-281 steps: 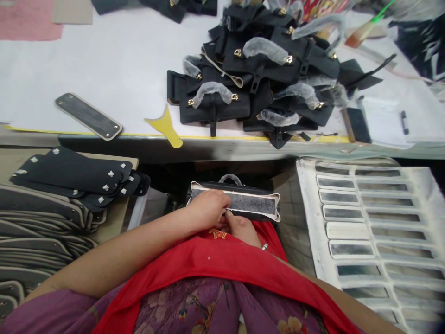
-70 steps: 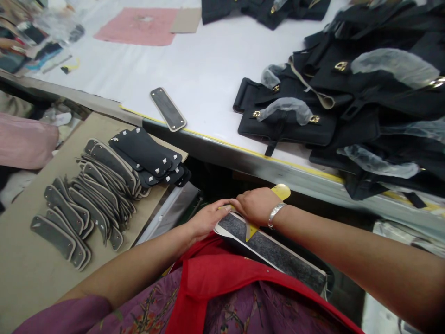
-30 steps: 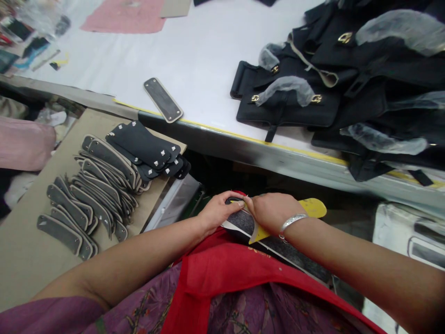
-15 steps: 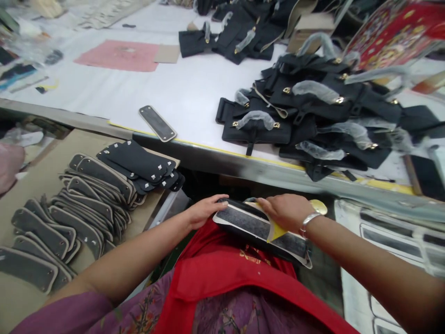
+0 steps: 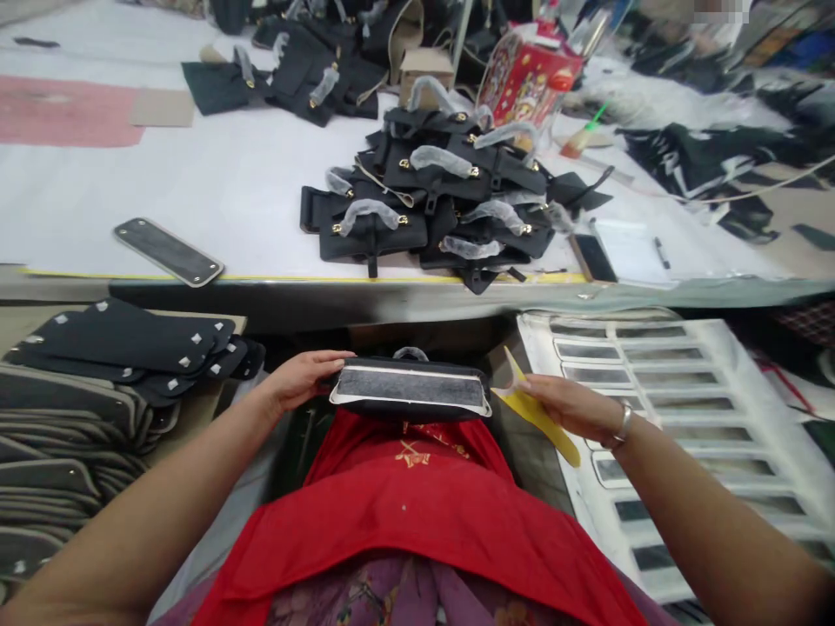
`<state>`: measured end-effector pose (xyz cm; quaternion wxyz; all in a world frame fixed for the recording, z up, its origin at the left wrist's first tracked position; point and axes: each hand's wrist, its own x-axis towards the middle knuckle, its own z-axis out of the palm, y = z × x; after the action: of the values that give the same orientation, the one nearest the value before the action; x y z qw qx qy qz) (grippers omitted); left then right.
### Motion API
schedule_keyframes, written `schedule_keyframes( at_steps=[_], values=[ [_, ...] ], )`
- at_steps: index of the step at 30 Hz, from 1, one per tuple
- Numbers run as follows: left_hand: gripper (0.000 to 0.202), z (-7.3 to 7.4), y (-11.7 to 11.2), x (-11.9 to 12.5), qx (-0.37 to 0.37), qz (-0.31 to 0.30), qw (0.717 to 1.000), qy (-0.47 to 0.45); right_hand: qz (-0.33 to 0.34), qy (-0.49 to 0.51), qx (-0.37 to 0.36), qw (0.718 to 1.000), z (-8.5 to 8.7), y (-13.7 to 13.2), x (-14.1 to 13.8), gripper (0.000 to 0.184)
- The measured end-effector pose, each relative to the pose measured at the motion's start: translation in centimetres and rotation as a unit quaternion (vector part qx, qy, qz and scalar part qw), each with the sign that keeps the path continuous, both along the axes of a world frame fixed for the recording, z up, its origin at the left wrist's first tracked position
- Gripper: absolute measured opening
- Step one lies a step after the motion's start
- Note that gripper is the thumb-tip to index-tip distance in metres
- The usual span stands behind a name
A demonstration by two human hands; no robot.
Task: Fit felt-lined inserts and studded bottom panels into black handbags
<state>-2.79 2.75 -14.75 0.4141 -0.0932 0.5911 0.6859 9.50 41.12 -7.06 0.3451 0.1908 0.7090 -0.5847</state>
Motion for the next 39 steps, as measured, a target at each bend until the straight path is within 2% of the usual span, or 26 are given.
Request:
schedule_keyframes(
  at_steps=[2, 4, 9, 13, 15, 17, 21, 24, 27, 29, 31, 34, 36, 39],
  values=[
    [0.046, 0.3, 0.0, 0.2, 0.023, 0.001, 1.0, -0.01, -0.041, -0.011, -0.071, 0.997, -0.6, 0.4, 2.4, 0.035],
    [0.044, 0.5, 0.1, 0.4, 0.03, 0.011, 0.999, -0.009, -0.07, -0.02, -0.109, 0.991, -1.4, 0.5, 4.0, 0.035],
    [0.038, 0.8, 1.4, 0.9, -0.034, 0.055, 0.998, 0.021, -0.1, -0.023, -0.149, 0.983, -2.8, 0.6, 4.6, 0.041],
    [0.037, 1.4, 2.8, 1.5, -0.088, 0.091, 0.991, 0.048, -0.131, -0.001, -0.133, 0.982, -2.4, 0.4, 4.4, 0.03],
    [0.037, 1.5, 3.0, 1.7, -0.092, 0.105, 0.989, 0.052, -0.127, -0.007, -0.108, 0.986, -2.3, 0.2, 4.5, 0.028],
    [0.037, 1.4, 2.9, 1.7, -0.064, 0.105, 0.992, 0.031, -0.112, -0.016, -0.089, 0.989, -2.4, 0.0, 4.7, 0.031],
    [0.039, 1.3, 2.2, 1.1, -0.002, 0.087, 0.996, -0.013, -0.093, -0.003, -0.103, 0.99, -2.7, -0.4, 5.1, 0.037],
    [0.039, 1.5, 2.3, 0.5, -0.038, 0.077, 0.996, -0.011, -0.105, 0.031, -0.114, 0.987, -2.0, -0.7, 4.6, 0.048],
    [0.039, 1.9, 3.4, 0.0, -0.096, 0.074, 0.993, -0.001, -0.111, 0.06, -0.15, 0.981, -0.3, -2.2, 2.9, 0.059],
    [0.038, 2.1, 4.3, -0.1, -0.113, 0.081, 0.99, 0.013, -0.07, 0.058, -0.161, 0.983, 0.8, -4.4, 1.0, 0.061],
    [0.038, 2.1, 4.9, 0.1, -0.113, 0.093, 0.989, 0.023, 0.01, 0.06, -0.137, 0.989, 1.5, -7.4, -1.3, 0.057],
    [0.04, 1.7, 4.4, 0.9, -0.053, 0.114, 0.992, 0.034, 0.137, 0.119, -0.021, 0.983, 1.5, -12.4, -4.8, 0.041],
    [0.041, 1.0, 3.3, 1.7, 0.039, 0.137, 0.989, 0.033, 0.232, 0.176, 0.09, 0.952, 1.1, -15.1, -6.9, 0.031],
    [0.037, -0.3, 1.8, 2.6, 0.146, 0.178, 0.973, 0.025, 0.363, 0.255, 0.246, 0.862, 0.7, -17.5, -9.5, 0.025]
  ],
)
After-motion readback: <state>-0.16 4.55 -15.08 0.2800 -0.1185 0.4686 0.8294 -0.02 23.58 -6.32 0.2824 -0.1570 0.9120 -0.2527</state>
